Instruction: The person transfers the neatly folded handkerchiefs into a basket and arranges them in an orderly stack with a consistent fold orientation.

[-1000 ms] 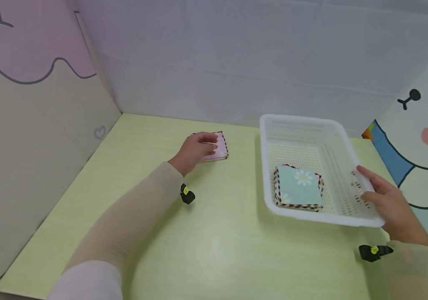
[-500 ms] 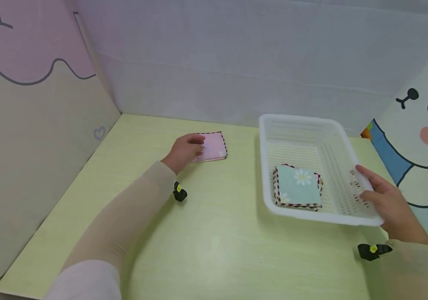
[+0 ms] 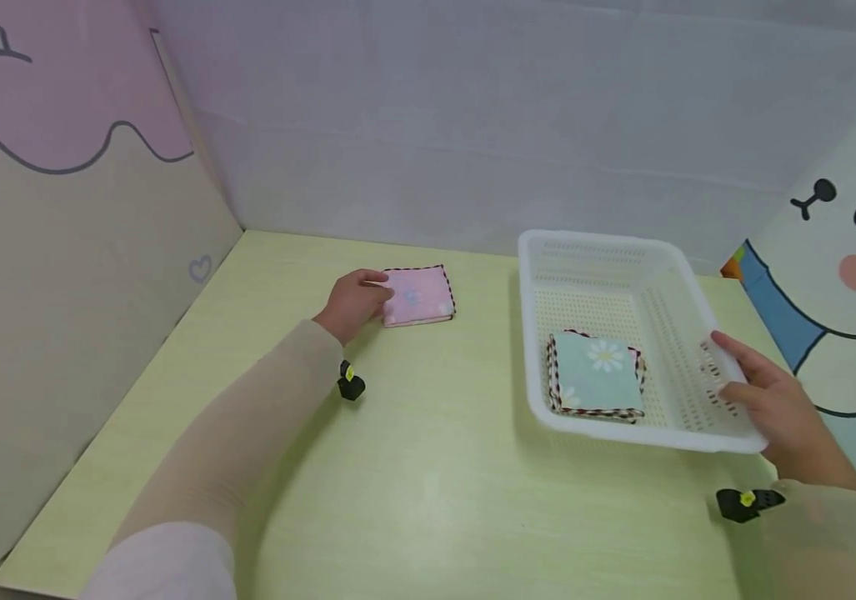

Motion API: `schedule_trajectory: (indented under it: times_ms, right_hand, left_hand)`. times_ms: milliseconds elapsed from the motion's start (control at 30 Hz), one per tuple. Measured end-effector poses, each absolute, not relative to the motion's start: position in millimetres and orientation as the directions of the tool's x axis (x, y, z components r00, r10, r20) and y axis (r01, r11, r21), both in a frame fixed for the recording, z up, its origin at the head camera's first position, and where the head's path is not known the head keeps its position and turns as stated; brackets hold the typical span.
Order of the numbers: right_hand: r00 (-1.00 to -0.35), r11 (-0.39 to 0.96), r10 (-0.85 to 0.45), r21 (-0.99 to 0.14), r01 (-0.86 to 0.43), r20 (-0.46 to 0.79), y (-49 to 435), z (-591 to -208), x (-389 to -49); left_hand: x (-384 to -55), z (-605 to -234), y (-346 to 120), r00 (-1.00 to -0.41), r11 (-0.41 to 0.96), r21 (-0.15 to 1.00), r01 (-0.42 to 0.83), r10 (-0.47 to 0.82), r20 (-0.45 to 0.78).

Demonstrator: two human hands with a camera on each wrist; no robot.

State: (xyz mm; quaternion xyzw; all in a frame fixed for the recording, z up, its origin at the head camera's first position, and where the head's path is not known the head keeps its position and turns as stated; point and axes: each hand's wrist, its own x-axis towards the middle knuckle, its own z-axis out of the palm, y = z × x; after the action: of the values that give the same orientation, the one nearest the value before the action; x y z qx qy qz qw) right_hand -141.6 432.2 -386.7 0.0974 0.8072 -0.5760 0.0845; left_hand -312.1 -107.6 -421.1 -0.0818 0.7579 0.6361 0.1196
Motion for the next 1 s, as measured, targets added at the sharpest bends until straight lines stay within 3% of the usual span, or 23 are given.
schedule_trajectory:
  times_ms: [200, 367, 600, 700, 1000]
  right_hand:
    - [-0.961, 0.257, 0.055, -0.926, 0.276, -0.271, 433, -387, -142]
    - [-0.954, 0.292, 0.076, -0.909, 0.299, -0.290, 433, -386, -143]
    - [-0.958, 0.256, 0.077, -0.923, 0.286, -0.276, 434, -386, -141]
    - [-0.961, 0.248, 0.070, -0.928, 0.277, -0.268, 433, -386, -141]
    - [-0.959, 0.376, 0.089, -0.882, 0.284, -0.270, 428, -383, -139]
  left_hand:
    - [-316, -430, -106, -0.952, 0.235, 0.924, -0.302, -0.018, -0.306]
    - [-323, -437, -103, -0.953, 0.338, 0.892, -0.299, -0.064, -0.295]
    - [-332, -445, -101, -0.976, 0.611, 0.768, -0.192, -0.041, -0.212]
    - [-333, -444, -99, -0.984, 0.667, 0.729, -0.154, -0.036, -0.175]
    - [-339, -435, -104, -0.967, 0.595, 0.775, -0.210, -0.008, -0.256]
